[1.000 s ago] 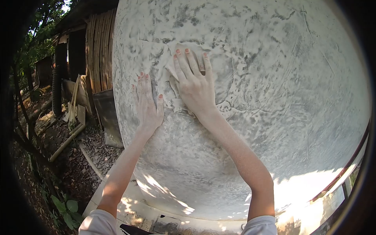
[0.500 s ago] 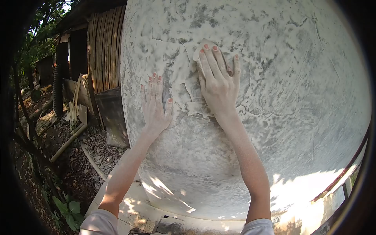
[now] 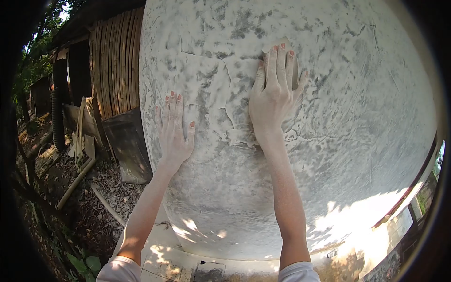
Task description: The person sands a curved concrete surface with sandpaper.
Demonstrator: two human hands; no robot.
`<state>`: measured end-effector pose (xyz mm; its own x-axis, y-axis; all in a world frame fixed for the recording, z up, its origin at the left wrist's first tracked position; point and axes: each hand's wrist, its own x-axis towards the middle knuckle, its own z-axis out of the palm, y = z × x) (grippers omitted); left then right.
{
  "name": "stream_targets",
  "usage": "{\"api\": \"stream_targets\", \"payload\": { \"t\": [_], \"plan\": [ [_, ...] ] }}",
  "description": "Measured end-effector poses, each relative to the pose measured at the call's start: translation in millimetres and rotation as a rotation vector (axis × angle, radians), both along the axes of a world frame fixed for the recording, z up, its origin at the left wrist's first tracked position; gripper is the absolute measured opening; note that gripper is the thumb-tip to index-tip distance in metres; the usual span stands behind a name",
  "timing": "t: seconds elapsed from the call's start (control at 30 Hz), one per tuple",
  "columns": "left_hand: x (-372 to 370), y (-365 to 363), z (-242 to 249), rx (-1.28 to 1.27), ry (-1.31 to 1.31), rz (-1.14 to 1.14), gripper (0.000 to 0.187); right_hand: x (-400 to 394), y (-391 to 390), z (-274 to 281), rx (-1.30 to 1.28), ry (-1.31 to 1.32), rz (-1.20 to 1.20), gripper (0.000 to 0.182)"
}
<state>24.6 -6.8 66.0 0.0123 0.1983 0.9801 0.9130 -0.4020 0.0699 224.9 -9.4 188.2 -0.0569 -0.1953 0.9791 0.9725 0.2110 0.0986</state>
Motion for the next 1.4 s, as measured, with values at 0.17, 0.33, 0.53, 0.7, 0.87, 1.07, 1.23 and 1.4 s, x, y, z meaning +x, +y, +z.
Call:
{"api": "stream_targets", "payload": {
  "t": [0.17,0.33,0.53,0.7,0.87,1.07,1.23,1.4],
  "plan": [
    [-4,-1,1,-0.009,0.024,-0.007,0.066,-28,-5,-17,-0.127,-0.28,0.046,0.044],
    [-6,1,-1,-0.014,0.031,-0.014,0.068,-5,-4,1,-0.006,0.093,0.015,0.038],
    [-8,-3,1,-0.01,0.041,-0.024,0.063,-51,-8,-31,-0.199,-0.306,0.062,0.039],
    [-18,0,-4,-0.022,0.095,-0.019,0.064,-25,-2,-5,-0.062,0.085,-0.013,0.046],
    [-17,-2,-4,-0.037,0.084,-0.023,0.065,-66,-5,-27,-0.186,-0.2,0.093,0.039],
    [-17,1,-4,-0.025,0.077,-0.018,0.065,-11,0,-1,-0.034,0.031,0.057,0.046],
    [-16,3,-6,-0.012,0.068,-0.025,0.064,-47,2,-18,-0.058,0.08,0.119,0.043],
    [-16,0,-5,-0.002,0.059,-0.008,0.065,-50,-1,-35,-0.289,-0.434,0.185,0.041]
  ]
}}
